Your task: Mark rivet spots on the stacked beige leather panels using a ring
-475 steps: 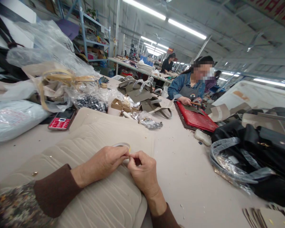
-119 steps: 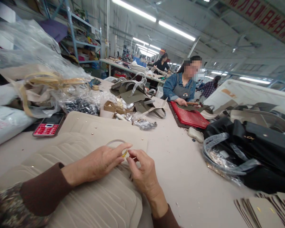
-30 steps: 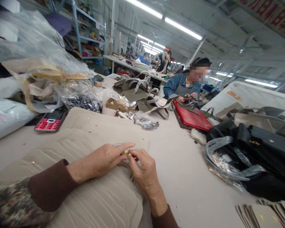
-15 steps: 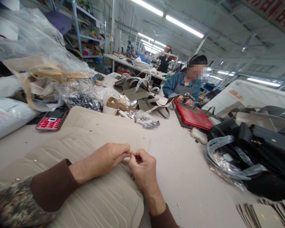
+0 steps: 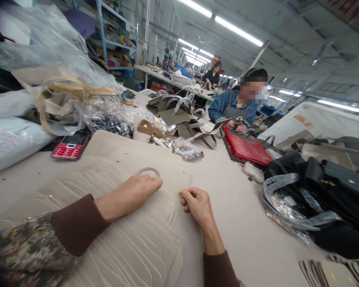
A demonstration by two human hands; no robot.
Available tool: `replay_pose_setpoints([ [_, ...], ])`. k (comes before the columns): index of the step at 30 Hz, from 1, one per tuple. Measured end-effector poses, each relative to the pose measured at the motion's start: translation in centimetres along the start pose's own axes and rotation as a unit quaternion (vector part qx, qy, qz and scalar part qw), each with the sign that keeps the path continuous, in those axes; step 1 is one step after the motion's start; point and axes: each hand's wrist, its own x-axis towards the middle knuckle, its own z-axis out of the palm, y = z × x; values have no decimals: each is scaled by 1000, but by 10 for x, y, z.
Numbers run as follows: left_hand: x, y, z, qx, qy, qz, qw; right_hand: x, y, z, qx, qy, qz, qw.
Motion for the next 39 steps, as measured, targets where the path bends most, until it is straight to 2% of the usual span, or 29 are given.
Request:
replay_pose_setpoints([
  [7, 1, -1, 8, -15, 5, 12, 1000, 1, -3, 11, -168, 38, -74, 982],
  [9, 1, 0, 9, -15, 8, 10, 1000, 2, -4, 13, -187, 44, -73, 979],
  [14, 0, 0, 4, -18, 3, 5, 1000, 5, -3, 15, -97, 73, 9, 993],
  [17, 0, 0, 0, -36, 1, -6, 999, 3, 2, 7, -27, 78, 18, 996],
  [20, 1, -1, -3, -56, -8, -17, 998, -1, 6, 1, -19, 56, -24, 998],
  [24, 3, -4, -6, -93, -18, -26, 995, -3, 6, 5, -153, 71, -113, 979],
  [27, 5, -7, -7, -138, 0, -30, 990, -1, 2, 10, -216, 80, -141, 963],
  [30, 4, -9, -8, -180, 44, -18, 982, -3, -4, 8, -262, 44, -162, 950],
  [34, 0, -8, -10, -227, 100, 14, 969, -13, -15, -3, -275, -59, -165, 945],
  [39, -2, -3, -11, -243, 95, 44, 964, -18, -24, -12, -233, -147, -130, 952],
])
